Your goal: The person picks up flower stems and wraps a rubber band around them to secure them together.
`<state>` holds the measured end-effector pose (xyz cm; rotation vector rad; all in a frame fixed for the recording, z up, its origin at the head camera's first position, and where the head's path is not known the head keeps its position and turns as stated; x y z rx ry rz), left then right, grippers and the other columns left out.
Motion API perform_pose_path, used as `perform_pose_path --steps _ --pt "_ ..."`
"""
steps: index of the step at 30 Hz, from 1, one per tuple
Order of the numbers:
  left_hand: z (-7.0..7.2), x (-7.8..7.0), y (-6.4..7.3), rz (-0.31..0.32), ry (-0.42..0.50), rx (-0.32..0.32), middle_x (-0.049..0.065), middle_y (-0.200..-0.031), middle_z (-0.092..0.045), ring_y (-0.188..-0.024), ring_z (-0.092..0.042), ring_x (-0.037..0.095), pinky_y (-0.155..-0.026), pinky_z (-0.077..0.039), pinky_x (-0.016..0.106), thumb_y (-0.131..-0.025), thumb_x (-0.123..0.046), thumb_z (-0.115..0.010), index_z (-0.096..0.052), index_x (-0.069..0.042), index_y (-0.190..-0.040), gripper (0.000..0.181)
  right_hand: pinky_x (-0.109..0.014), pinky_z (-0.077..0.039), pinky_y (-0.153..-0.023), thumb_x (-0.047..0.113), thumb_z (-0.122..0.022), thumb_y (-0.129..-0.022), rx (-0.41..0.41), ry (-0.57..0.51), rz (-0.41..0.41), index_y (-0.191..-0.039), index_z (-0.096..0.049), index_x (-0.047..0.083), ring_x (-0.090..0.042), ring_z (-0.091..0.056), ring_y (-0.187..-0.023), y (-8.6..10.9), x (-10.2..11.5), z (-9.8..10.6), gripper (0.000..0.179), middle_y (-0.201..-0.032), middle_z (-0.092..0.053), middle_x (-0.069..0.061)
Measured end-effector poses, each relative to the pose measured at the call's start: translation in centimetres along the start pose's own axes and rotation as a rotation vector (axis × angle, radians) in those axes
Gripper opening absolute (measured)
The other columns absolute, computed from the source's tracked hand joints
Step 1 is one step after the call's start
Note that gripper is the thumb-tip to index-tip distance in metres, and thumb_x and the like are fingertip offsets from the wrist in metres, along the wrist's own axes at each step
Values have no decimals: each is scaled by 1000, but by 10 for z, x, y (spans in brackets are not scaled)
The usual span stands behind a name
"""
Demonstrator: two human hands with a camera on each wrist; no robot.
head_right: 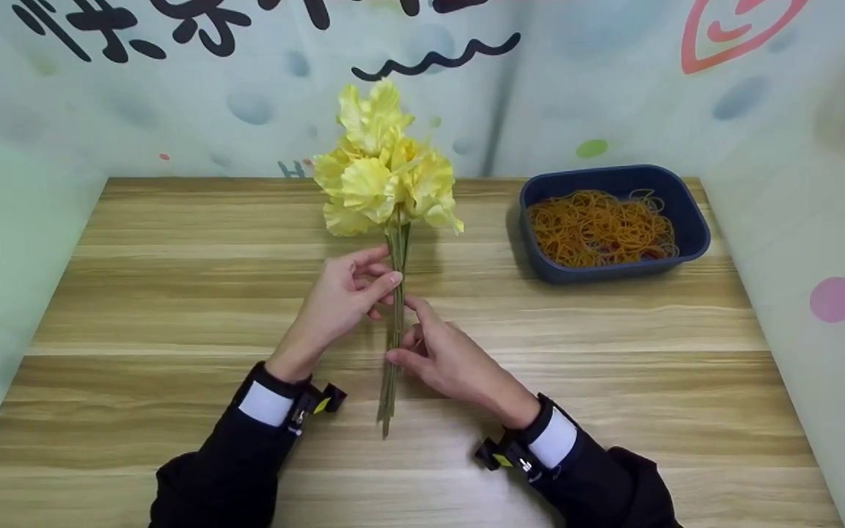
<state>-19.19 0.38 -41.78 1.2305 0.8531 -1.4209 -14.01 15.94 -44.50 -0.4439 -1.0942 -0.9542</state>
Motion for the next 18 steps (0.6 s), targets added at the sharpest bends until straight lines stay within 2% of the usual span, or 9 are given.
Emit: perform_pose_path --steps 4,9,18 --pt "-5 5 -1 35 -47 7 16 -120 -77 -88 -77 34 -74 -66 49 -102 -10 -72 -52 1 -151 54 -31 -62 -71 8 -70 -102 39 -57 -20 -168 -8 2 -23 -72 -77 -1 -4 -4 90 -89 -72 -15" --pt "-9 12 -3 36 -109 11 14 -113 -79 -74 -74 21 -67 -66 42 -101 -10 -73 -58 -1 -147 49 -33 -62 -66 7 -69 -102 73 -72 -21 -168 17 12 -27 -71 -73 -2 -8 -9 109 -87 -73 -21" --pt "-17 22 -4 57 -216 14 8 -112 -79 -73 -74 17 -56 -59 23 -102 -14 -72 -60 -4 -147 48 -28 -58 -63 8 -69 -103 110 -9 -51 -166 20 8 -23 -69 -72 -3 -14 -13 109 -86 -73 -16"
Point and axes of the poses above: each hand's wrist, its own y-axis away from the middle knuckle, its own z-axis out of the back of the hand, x = y × z, the point moved 5 cm from there along -y, towards the middle knuckle
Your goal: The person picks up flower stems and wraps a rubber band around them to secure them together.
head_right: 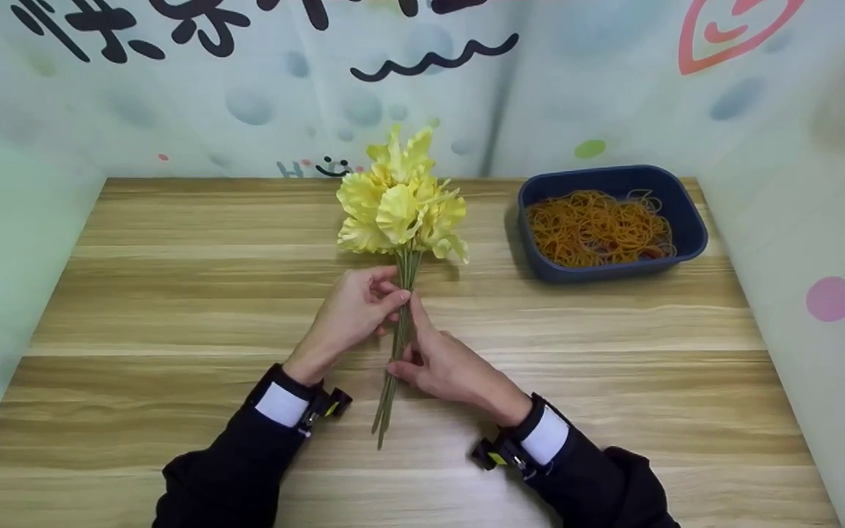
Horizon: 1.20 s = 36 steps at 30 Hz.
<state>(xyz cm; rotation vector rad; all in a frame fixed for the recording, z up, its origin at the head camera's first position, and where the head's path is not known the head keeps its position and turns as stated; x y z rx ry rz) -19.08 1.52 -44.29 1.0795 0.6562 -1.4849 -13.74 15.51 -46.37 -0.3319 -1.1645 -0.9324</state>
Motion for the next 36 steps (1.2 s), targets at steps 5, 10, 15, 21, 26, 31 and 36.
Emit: perform_pose_path --steps 5,10,15,21,26,31,36 --pt "-4 2 0 21 -27 11 9 -111 -78 -70 -70 13 -56 -57 21 -103 -13 -71 -61 -4 -145 44 -26 -56 -61 11 -69 -103 12 42 -13 -166 19 4 -20 -69 -70 1 -2 1 108 -83 -73 -13" --pt "-6 4 0 24 -50 24 6 -107 -78 -64 -66 11 -52 -54 21 -103 -12 -69 -67 -6 -139 36 -25 -53 -57 13 -69 -103 17 90 -30 -166 16 2 -16 -66 -66 1 -3 2 106 -79 -73 -10" --pt "-8 6 1 22 -92 32 4 -110 -79 -58 -63 7 -47 -49 21 -104 -15 -69 -65 -7 -143 40 -24 -53 -57 18 -69 -104 23 122 -66 -166 12 0 -14 -66 -65 2 -5 2 104 -80 -74 -6" --pt "-10 8 0 29 -133 33 5 -113 -80 -56 -61 5 -46 -48 20 -104 -17 -69 -66 -8 -140 36 -26 -57 -59 18 -68 -105 24 129 -78 -166 9 -2 -15 -68 -66 2 -6 2 101 -82 -75 -6" --pt "-11 8 0 19 -168 31 6 -112 -80 -56 -61 6 -45 -47 20 -105 -17 -69 -68 -8 -137 34 -26 -57 -58 17 -69 -104 23 118 -82 -167 7 -1 -15 -67 -65 1 -7 2 100 -80 -74 -6" --pt "-11 8 0 34 -164 47 8 -116 -80 -56 -61 6 -44 -47 20 -105 -16 -69 -66 -8 -140 37 -26 -54 -54 19 -70 -104 14 132 -83 -167 6 -1 -15 -65 -61 1 -7 2 101 -76 -72 -5" --pt "-11 8 1 49 -153 68 8 -115 -79 -56 -60 7 -44 -48 20 -105 -14 -67 -63 -7 -143 39 -26 -53 -53 20 -71 -103 11 146 -85 -167 4 -3 -14 -64 -60 1 -7 2 101 -76 -72 -4"
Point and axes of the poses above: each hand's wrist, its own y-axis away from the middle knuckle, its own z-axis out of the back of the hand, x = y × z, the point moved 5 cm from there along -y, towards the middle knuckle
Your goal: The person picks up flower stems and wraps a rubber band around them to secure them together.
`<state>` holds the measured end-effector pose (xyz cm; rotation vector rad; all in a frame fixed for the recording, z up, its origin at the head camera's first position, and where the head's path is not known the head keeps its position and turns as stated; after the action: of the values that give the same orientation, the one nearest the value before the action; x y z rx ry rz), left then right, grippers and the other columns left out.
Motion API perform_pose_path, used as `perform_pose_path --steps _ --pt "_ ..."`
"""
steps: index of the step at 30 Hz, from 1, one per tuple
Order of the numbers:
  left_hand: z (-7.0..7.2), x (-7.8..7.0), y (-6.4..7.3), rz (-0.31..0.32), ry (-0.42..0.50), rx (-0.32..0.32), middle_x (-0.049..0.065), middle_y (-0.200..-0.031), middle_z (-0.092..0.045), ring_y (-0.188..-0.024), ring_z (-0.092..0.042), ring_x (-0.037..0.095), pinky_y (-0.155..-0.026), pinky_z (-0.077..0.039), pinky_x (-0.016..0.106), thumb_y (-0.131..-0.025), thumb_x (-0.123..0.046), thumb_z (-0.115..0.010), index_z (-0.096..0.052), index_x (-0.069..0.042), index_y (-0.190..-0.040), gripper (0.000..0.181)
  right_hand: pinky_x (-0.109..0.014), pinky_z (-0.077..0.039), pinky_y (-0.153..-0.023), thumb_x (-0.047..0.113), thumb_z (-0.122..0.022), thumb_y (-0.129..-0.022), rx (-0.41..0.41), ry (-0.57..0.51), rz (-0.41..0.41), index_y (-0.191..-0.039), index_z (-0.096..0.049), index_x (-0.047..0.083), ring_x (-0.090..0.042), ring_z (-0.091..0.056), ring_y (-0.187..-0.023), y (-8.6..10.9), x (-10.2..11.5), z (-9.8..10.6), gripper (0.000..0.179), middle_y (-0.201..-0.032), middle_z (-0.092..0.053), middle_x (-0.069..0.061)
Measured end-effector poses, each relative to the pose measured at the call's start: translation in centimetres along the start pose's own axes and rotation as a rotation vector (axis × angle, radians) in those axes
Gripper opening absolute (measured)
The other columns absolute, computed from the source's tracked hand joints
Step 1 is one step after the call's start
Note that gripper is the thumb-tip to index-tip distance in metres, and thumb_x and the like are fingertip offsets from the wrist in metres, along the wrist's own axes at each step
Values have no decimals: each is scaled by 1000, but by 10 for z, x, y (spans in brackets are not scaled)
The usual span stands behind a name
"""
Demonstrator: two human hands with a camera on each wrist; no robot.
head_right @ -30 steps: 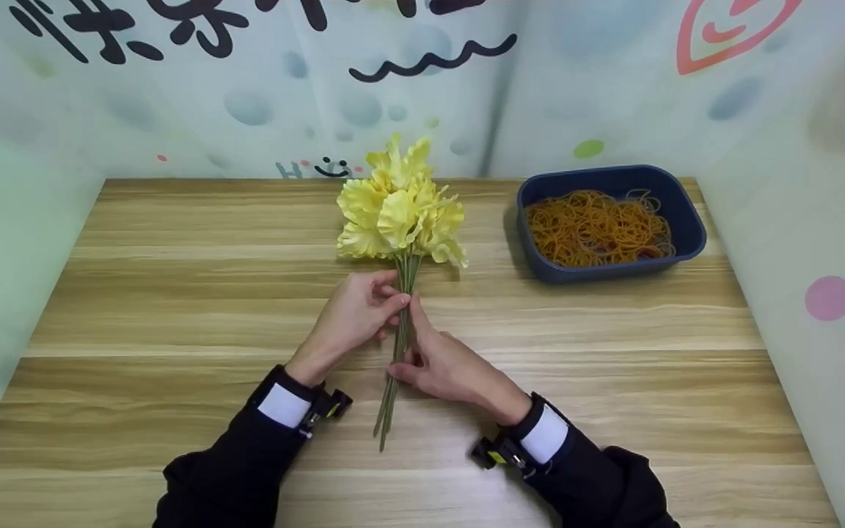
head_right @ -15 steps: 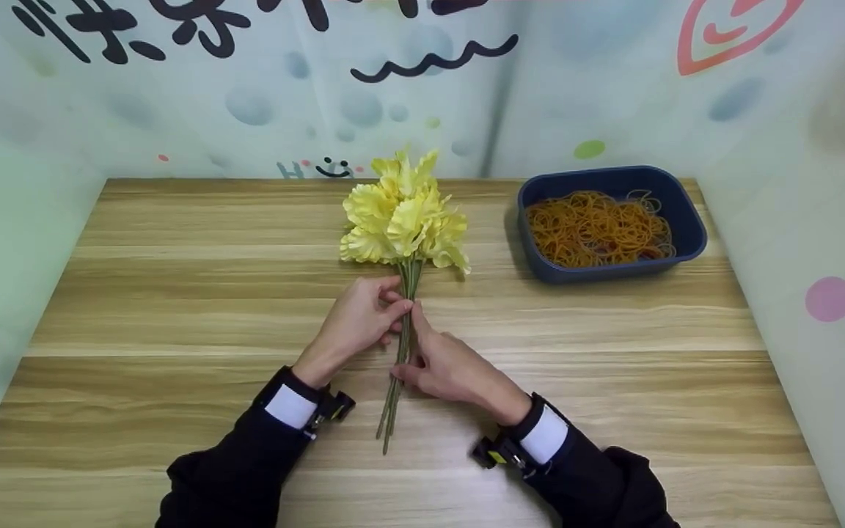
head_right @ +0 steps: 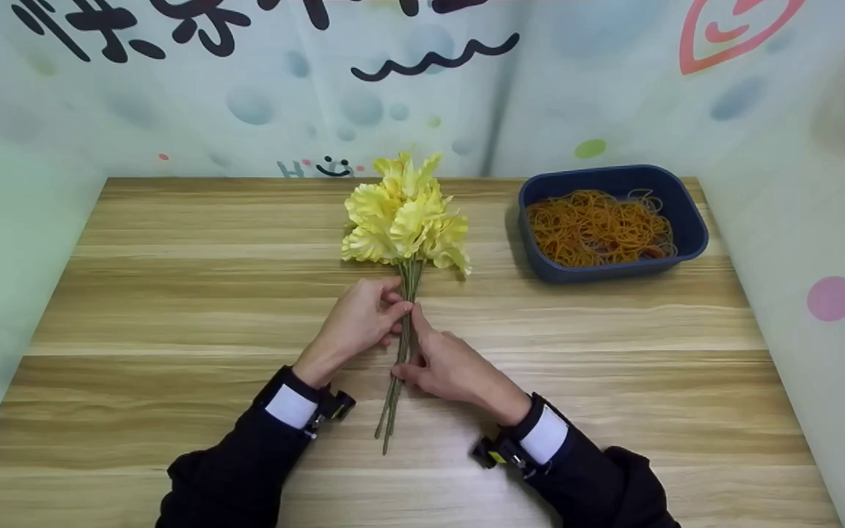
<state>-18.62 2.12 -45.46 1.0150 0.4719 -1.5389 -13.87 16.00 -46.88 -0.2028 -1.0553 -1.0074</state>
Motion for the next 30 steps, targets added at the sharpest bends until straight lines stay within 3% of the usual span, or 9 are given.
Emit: perform_pose_path --steps 11,18,22,25,27,28,30 --pt "0 -1 1 -30 -55 -1 6 -107 -80 -55 -61 6 -44 -48 20 -106 -14 -67 -67 -6 -137 33 -27 -56 -55 20 -72 -103 -4 -1 16 -167 2 -3 -14 -66 -62 0 -1 -1 100 -77 -74 -4" --pt "1 -1 -1 -41 -45 0 6 -107 -80 -54 -60 6 -44 -48 21 -105 -14 -67 -64 -7 -141 37 -28 -58 -56 20 -72 -103 -4 -14 -6 -168 3 -2 -15 -67 -62 0 -2 1 101 -79 -75 -4" --pt "5 -2 2 -39 -33 4 10 -115 -80 -53 -53 5 -43 -42 18 -105 -14 -67 -57 -4 -150 47 -28 -57 -58 25 -70 -104 -12 -2 -15 -168 3 0 -15 -68 -64 1 -1 5 100 -84 -77 -2" --pt "13 -2 9 -29 -58 7 12 -123 -78 -49 -44 4 -41 -38 19 -105 -19 -68 -45 -4 -158 60 -28 -60 -71 26 -71 -104 -52 61 33 -168 -1 -1 -14 -71 -76 7 2 12 99 -93 -78 -1" --pt "21 -3 15 -41 -101 0 14 -120 -78 -49 -42 7 -42 -43 24 -106 -24 -67 -40 -5 -161 64 -32 -62 -81 24 -71 -103 -99 100 79 -169 -5 1 -16 -74 -86 12 5 21 96 -101 -79 -3" --pt "26 -3 19 -53 -127 -8 15 -124 -76 -51 -45 9 -48 -50 26 -107 -28 -66 -39 -6 -162 65 -36 -63 -87 23 -71 -103 -130 120 106 -169 -8 3 -18 -74 -94 16 7 26 94 -106 -78 -5" --pt "38 -3 27 -102 -188 -38 18 -136 -71 -74 -68 15 -75 -64 33 -107 -33 -65 -39 -7 -162 66 -45 -62 -96 23 -71 -103 -195 151 148 -169 -17 7 -24 -74 -109 23 10 39 86 -122 -76 -11"
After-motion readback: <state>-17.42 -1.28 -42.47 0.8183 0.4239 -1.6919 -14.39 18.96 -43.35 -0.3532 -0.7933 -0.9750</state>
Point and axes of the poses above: each hand's wrist, its own y-axis away from the middle knuckle, its own z-axis out of the back of the hand, x = y × z, the point moved 5 cm from there along -y, towards the middle knuckle
